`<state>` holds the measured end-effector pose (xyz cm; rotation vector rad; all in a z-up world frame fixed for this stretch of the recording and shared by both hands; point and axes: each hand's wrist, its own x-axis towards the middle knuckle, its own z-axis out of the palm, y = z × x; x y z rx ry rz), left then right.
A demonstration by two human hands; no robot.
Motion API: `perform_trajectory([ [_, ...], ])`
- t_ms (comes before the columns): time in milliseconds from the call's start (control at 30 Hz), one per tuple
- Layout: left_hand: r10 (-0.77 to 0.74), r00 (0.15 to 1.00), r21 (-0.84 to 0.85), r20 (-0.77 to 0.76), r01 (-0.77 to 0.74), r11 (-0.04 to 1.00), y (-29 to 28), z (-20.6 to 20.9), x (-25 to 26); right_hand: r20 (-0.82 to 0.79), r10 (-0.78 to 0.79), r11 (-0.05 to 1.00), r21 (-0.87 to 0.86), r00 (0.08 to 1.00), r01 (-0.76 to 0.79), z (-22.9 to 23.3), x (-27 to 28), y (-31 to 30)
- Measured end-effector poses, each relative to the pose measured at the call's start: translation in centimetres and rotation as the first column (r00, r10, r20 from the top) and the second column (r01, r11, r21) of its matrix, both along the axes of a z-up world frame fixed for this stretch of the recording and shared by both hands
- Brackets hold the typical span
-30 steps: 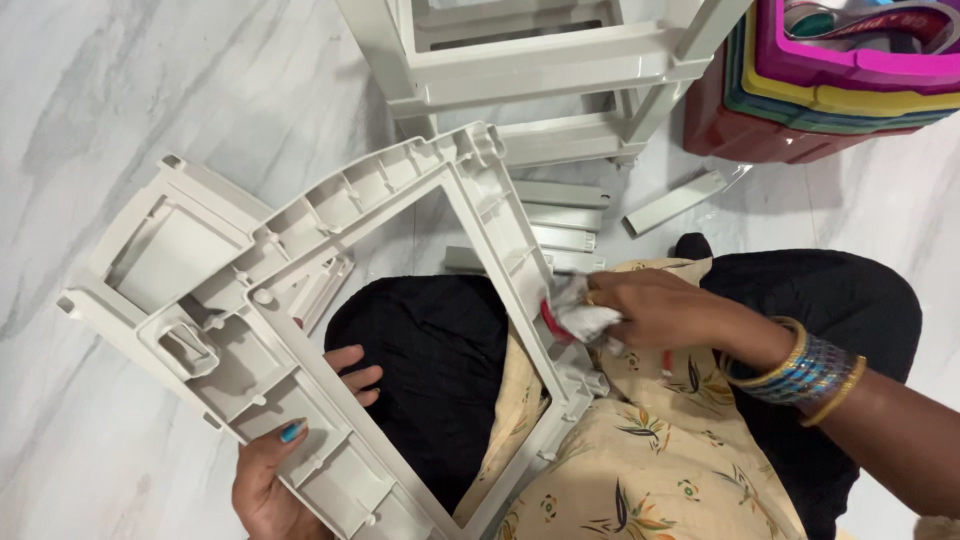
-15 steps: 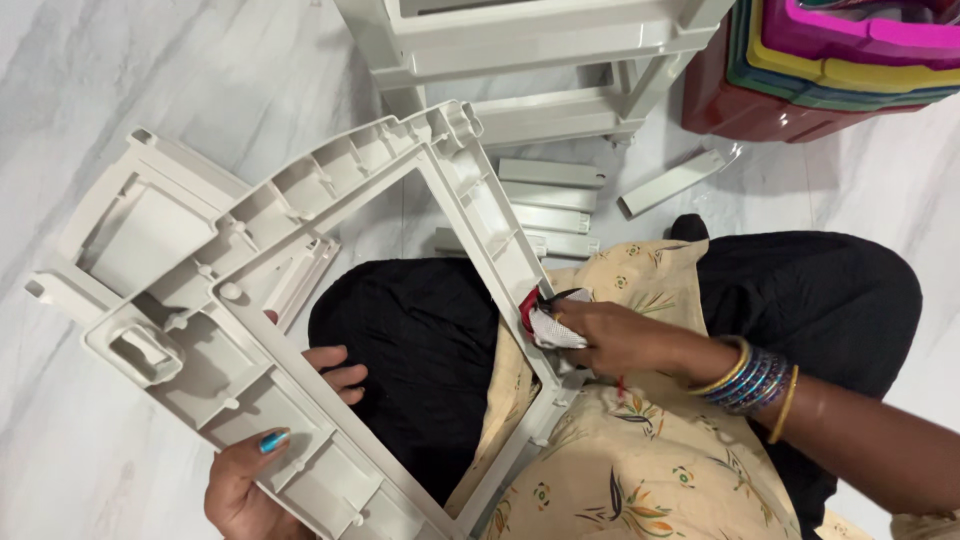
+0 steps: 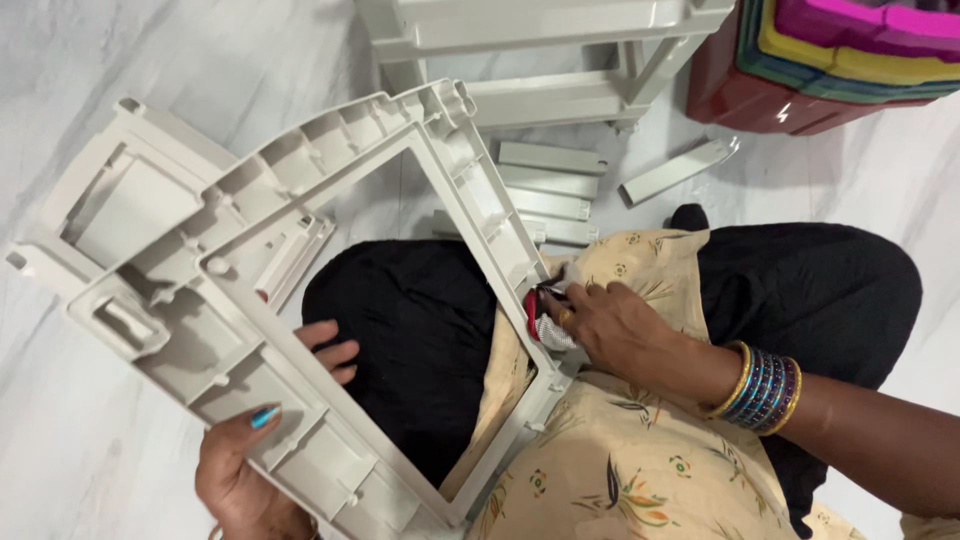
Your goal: The person assembles a white plastic storage shelf by inserting vertical poles into the frame and attaching horizontal shelf panels. They wipe a shelf panel with a cloth before placing it onto the frame and continue adding poles and panels to build the structure.
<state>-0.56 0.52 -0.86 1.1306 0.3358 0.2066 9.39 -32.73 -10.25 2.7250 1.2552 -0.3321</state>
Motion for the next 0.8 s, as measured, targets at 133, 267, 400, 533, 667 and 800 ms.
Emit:
perform_trajectory([
  [133,0.0,1.0,-0.058,0.002,0.0,0.998,0.2,-0.6,-0.5,-0.453,-0.126,0.987,0.035,0.883,0.159,-0.1,1.7,-1.7],
  [267,-0.06,0.998,-0.031,0.027,0.061,0.998,1.0,-0.6,-0.6,-0.735,-0.242,0.904,0.067,0.634,0.422,1.0,3.9,-3.5],
  [400,0.041,0.997,-0.02,-0.061,-0.042,0.999,4.3,2.2,-2.1,-0.824,-0.297,0.76,0.102,0.483,0.642,3.5,4.6,-3.1],
  [533,0.179,0.975,0.227,-0.133,-0.146,0.963,9.0,5.1,-2.5,-0.716,-0.214,0.694,0.367,0.665,0.619,7.3,5.6,-1.6],
  [667,0.374,0.92,0.172,0.119,-0.39,0.905,9.9,3.2,-3.5,-0.53,-0.114,0.766,0.492,0.84,0.414,9.0,5.7,2.0],
  [800,0.365,0.89,-0.099,0.273,-0.352,0.931,12.3,0.7,-3.1,-0.303,0.042,0.83,0.54,0.952,0.136,7.9,4.5,7.3],
])
